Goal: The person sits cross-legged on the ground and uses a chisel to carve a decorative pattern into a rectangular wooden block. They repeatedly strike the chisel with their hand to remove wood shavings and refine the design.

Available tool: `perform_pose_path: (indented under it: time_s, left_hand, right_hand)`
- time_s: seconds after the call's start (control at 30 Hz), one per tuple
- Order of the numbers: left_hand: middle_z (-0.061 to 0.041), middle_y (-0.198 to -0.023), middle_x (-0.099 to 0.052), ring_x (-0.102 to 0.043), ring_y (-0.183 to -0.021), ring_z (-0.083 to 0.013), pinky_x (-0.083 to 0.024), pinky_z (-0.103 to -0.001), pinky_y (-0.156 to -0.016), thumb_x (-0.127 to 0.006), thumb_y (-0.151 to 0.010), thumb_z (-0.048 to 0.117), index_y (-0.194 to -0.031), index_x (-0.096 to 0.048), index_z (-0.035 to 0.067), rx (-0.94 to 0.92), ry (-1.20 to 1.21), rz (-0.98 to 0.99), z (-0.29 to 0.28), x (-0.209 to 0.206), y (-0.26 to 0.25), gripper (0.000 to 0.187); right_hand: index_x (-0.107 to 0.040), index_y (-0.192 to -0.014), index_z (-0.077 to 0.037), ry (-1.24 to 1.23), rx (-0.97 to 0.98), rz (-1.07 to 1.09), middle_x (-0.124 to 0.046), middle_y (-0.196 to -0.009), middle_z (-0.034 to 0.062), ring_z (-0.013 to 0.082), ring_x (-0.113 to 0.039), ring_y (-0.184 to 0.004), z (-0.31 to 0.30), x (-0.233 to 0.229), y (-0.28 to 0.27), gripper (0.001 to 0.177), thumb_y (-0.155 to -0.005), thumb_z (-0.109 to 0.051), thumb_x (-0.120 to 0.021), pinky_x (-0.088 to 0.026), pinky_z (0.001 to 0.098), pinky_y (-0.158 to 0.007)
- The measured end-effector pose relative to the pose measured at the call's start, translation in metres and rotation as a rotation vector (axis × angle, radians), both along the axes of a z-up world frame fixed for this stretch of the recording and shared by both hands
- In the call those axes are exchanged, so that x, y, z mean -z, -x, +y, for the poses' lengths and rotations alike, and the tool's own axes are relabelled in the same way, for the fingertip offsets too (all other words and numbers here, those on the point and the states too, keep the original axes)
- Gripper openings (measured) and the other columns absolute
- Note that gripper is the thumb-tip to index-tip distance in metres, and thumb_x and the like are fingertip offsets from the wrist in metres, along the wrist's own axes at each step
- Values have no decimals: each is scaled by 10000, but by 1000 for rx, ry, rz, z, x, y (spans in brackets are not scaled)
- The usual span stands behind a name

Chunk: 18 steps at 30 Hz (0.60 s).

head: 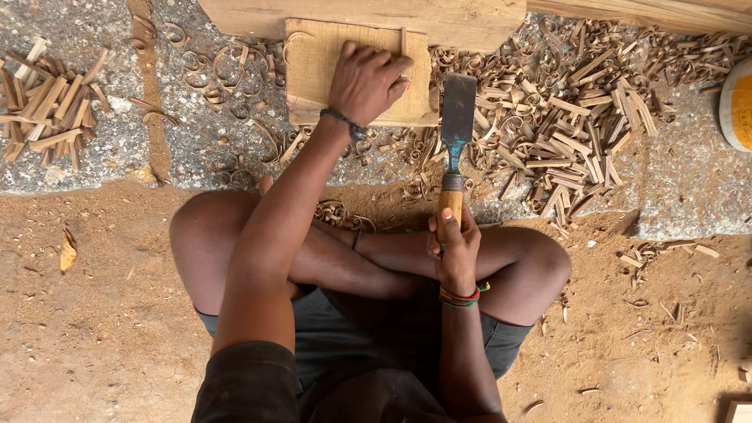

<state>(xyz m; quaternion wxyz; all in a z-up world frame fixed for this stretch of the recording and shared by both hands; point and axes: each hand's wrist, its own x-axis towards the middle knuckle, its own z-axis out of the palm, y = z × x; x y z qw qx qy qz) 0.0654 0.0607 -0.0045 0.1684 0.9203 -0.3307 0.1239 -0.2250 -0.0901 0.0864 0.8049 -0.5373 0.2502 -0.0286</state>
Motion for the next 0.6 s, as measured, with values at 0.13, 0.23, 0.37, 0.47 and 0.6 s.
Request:
perform_pose_path:
  time_s: [0.13,0.23,0.37,0.47,0.6]
  left_hand:
    - [-59,-970,-729,-658,-852,-194,-429,-407,-880,-721,-987,479,-1320,-667,209,7,26,-15,0,0,-1,432]
    - [-54,-1008,-708,-642,-805,-173,-444,-395,-889,-767,-974,393,-1443,-601,209,22,55,-50,4,2,1,530]
    - [-54,-1097,-681,-638,-817,-163,-465,-390,-898,-795,-960,338,-1543,-487,215,-15,90,-184,2,15,3,670]
    - [-77,-1142,-661,-658,-877,-161,-482,-412,-950,-797,-965,307,-1576,-427,190,-27,99,-196,2,22,3,723]
    - [-114,-1192,-638,-658,-980,-230,-495,-444,-995,-820,-948,362,-1609,-359,139,75,169,-136,3,11,2,836]
  right_hand:
    - [-476,-1414,2,18,-12,5,-613,-802,54,66,-479,-477,1,-6,0,481,-1024,-226,-640,-384,204,-408]
    - [-308,-1581,-46,79,-35,-12,-607,-816,69,65,-495,-520,4,-13,-1,662,-1022,-197,-629,-404,200,-427]
    - [-166,-1675,-76,97,-32,-36,-599,-1010,88,81,-557,-702,9,-19,0,782,-1028,-143,-602,-438,207,-461]
    - [-173,-1672,-89,91,-42,-35,-584,-1073,104,94,-568,-744,12,-23,1,728,-1055,-153,-554,-450,205,-460]
    - [-195,-1659,-114,46,-27,6,-576,-1120,71,91,-576,-767,16,-25,3,686,-1056,-165,-518,-425,191,-446]
